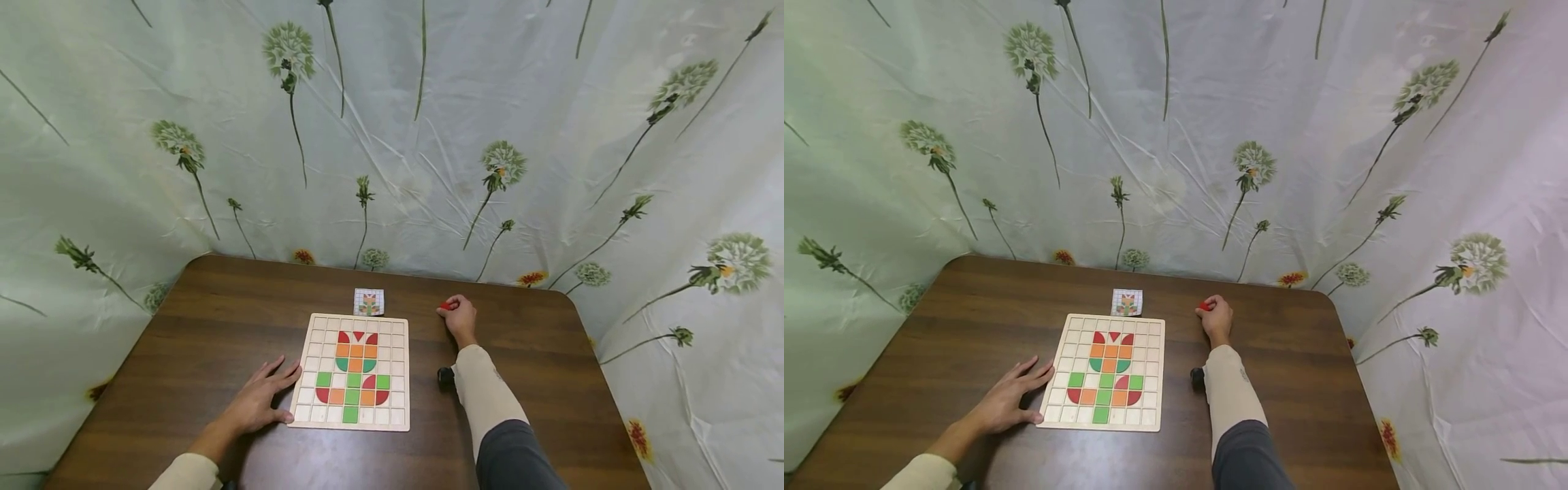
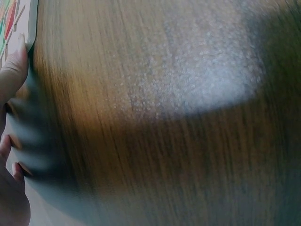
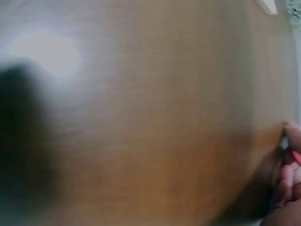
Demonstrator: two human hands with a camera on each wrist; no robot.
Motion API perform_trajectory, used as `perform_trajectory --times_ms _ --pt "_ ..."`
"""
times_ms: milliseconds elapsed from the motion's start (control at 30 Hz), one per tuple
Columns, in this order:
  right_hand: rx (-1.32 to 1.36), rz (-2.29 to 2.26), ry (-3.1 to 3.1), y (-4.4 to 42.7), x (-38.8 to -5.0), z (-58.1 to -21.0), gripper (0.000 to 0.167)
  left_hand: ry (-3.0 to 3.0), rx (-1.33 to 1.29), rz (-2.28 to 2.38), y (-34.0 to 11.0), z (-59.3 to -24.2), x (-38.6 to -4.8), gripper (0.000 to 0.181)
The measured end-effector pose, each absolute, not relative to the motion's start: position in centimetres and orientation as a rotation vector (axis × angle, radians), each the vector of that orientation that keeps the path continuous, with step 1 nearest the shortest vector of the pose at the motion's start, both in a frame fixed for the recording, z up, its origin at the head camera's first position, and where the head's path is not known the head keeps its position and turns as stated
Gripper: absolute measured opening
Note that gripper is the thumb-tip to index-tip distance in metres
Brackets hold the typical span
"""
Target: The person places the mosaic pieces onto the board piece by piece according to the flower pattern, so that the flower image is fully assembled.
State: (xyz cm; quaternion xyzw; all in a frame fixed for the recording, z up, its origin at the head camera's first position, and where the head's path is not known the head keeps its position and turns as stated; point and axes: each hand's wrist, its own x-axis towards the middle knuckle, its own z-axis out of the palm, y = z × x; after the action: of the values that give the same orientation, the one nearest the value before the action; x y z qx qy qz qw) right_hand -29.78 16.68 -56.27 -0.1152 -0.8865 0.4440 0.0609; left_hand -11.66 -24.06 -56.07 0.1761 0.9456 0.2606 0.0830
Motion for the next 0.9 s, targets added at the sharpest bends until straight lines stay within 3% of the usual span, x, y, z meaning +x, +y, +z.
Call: perform_trajectory --times_ms 233,900 --pt "-0.219 1.324 -2.641 16.8 -29.1 -57.2 0.012 2.865 0.563 0.782 -24.0 -56.2 -11.4 0.092" --pt "-0.135 1.596 -2.623 15.8 -26.0 -56.3 0.016 2.847 0.589 0.783 -24.1 -55.9 -11.7 0.092"
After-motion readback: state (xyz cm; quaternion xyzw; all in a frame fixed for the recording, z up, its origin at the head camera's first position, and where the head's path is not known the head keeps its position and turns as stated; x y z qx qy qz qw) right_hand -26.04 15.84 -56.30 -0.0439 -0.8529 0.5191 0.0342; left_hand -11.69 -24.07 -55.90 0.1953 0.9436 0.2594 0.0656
